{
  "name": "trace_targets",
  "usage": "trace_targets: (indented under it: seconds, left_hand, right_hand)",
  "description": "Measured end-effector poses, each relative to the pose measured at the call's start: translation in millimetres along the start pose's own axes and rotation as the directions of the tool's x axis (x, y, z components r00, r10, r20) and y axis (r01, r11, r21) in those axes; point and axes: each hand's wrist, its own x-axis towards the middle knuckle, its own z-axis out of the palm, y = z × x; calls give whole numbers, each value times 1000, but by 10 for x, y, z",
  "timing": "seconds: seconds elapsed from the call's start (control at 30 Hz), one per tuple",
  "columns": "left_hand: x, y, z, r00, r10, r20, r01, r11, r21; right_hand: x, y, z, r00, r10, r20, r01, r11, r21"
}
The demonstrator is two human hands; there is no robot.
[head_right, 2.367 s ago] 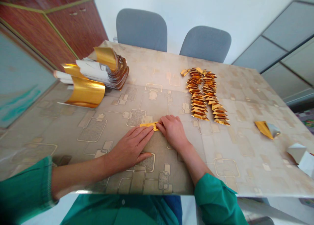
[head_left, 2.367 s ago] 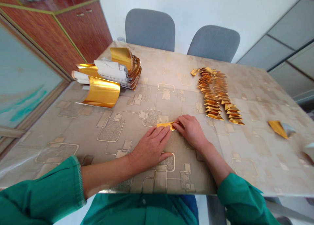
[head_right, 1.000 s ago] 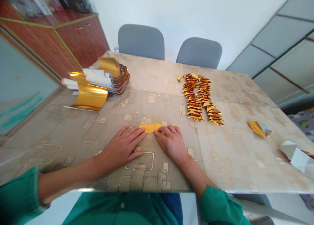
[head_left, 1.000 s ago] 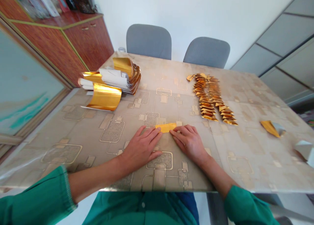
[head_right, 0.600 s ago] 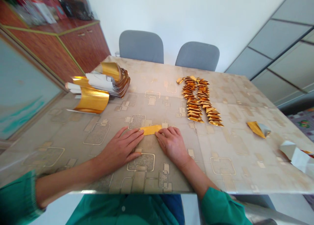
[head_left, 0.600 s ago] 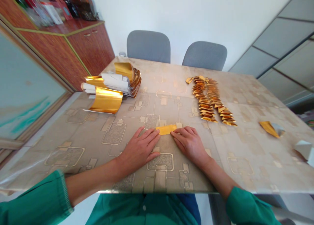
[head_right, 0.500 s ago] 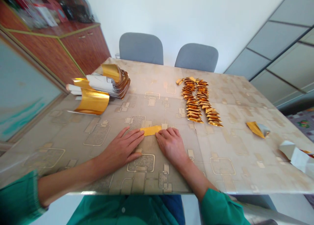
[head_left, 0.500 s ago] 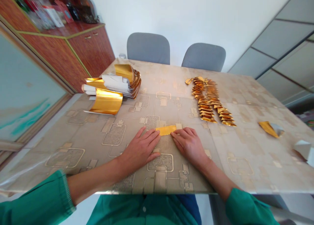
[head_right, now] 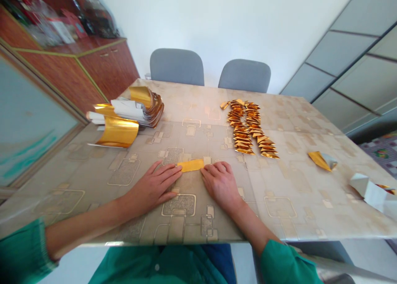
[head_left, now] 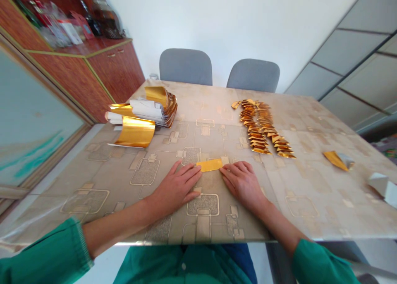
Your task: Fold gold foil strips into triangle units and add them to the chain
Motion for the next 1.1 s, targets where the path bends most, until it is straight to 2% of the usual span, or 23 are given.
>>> trace_targets:
  seconds: [0.17, 0.3, 0.57, 0.73, 0.9, 1.1]
  left_hand:
    - [105, 4, -39, 1000, 8, 0, -8, 999, -48]
    - [226, 3, -95, 1000, -10, -27, 8, 997, -78]
    - [441, -68, -66, 995, -68, -69, 59, 990, -129]
    - [446, -98, 18, 989, -72, -128, 49, 984, -174]
    - [428, -119, 96, 981, -80, -177, 54, 987, -150]
    - [448, -108, 81, 978, -52, -203, 27, 992, -123]
  right_hand:
    - [168, -39, 20, 999, 45, -29, -45, 999, -10]
    - [294, -17, 119, 1000, 23, 13, -23, 1000, -19]
    - [290, 64, 101, 994, 110, 6, -110, 994, 8]
    - [323, 3, 136, 995, 95, 6, -95, 994, 61]
    - [316, 4, 175, 995, 96, -30, -95, 994, 48]
    - [313, -9, 147, 993, 96, -75, -94, 995, 35]
